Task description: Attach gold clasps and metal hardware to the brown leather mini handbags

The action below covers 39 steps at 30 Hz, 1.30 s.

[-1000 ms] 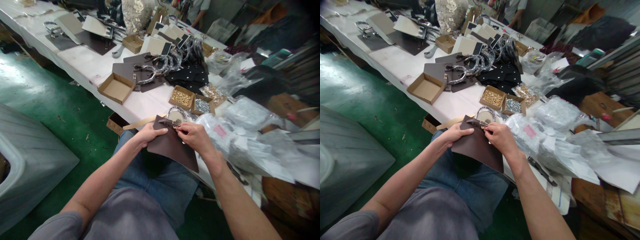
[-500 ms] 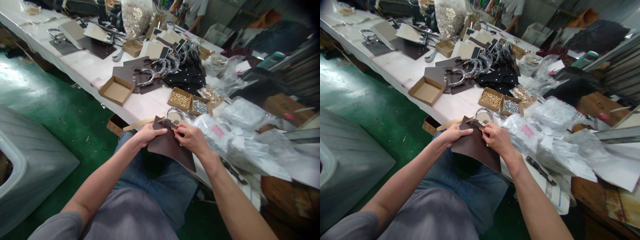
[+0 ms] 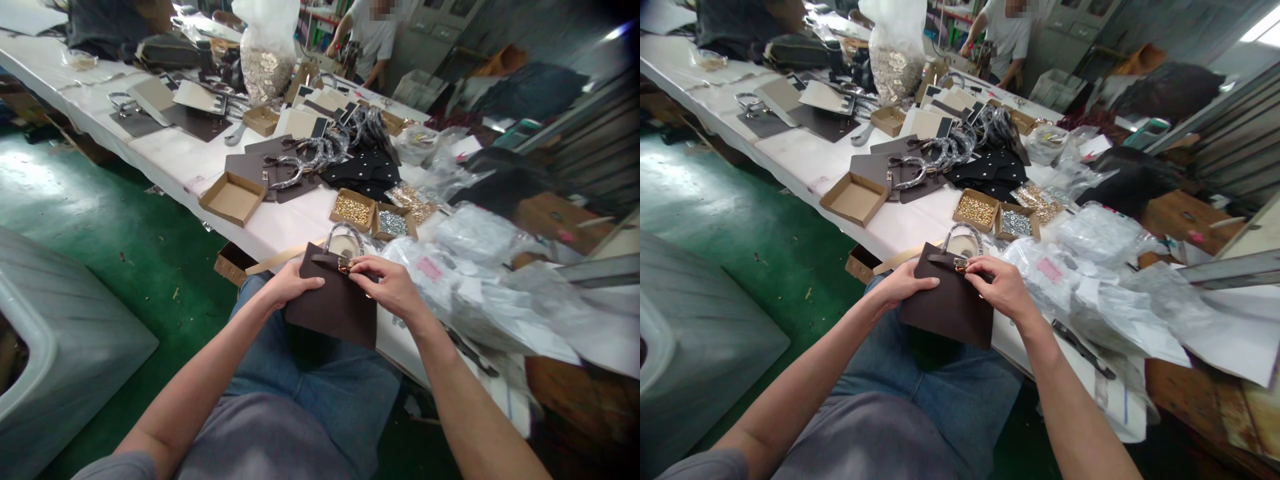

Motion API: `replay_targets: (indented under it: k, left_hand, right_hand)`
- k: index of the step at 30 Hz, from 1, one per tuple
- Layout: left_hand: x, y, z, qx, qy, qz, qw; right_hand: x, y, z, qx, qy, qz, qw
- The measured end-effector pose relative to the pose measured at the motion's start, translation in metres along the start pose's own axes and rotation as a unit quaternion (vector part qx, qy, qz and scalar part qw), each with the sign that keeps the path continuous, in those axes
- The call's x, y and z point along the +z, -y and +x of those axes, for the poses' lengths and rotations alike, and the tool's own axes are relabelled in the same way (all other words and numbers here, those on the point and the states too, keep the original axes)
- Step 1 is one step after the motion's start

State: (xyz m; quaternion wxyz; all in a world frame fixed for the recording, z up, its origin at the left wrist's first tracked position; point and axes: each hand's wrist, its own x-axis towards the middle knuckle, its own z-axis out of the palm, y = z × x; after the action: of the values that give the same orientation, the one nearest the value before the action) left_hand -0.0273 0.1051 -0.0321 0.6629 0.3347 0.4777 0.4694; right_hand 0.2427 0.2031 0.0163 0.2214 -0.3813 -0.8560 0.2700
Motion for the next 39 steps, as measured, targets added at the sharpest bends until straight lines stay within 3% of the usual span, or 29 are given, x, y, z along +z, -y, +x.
replay_targets:
  k: [2,4,8,11,20,31,37,39]
  left_hand:
    - [0.0,-0.001,-0.002,0.008,0.005,-0.002,1.0]
    - [0.002,-0.003,-0.004,0.006,0.007,-0.001,1.0]
    - [0.007,-0.004,-0.011,0.021,0.003,0.027,0.999]
    - [0.011,-0.002,-0.017,0.043,0.002,0.048,0.998]
    - [0.026,-0.001,-0.044,0.11,-0.009,0.13,0.985]
    - [0.036,-0.002,-0.065,0.144,-0.026,0.201,0.969]
    - [0.038,-0.004,-0.074,0.137,-0.047,0.191,0.971]
    - [0.039,-0.006,-0.077,0.138,-0.049,0.182,0.972]
  right_hand:
    - [-0.006,-0.007,0.002,0.049,-0.034,0.028,0.998]
    - [-0.014,-0.009,0.008,0.052,-0.021,0.0,0.998]
    - [-0.031,0.002,0.023,-0.035,0.044,-0.102,0.993]
    - [-0.041,0.018,0.028,-0.06,0.072,-0.143,0.985]
    - [-0.055,0.046,0.016,0.023,0.169,-0.098,0.98]
    - [-0.052,0.078,-0.001,0.062,0.129,-0.234,0.962]
    - [-0.065,0.085,-0.007,-0.002,0.214,-0.111,0.97]
    - [-0.066,0.085,-0.007,-0.012,0.205,-0.104,0.973]
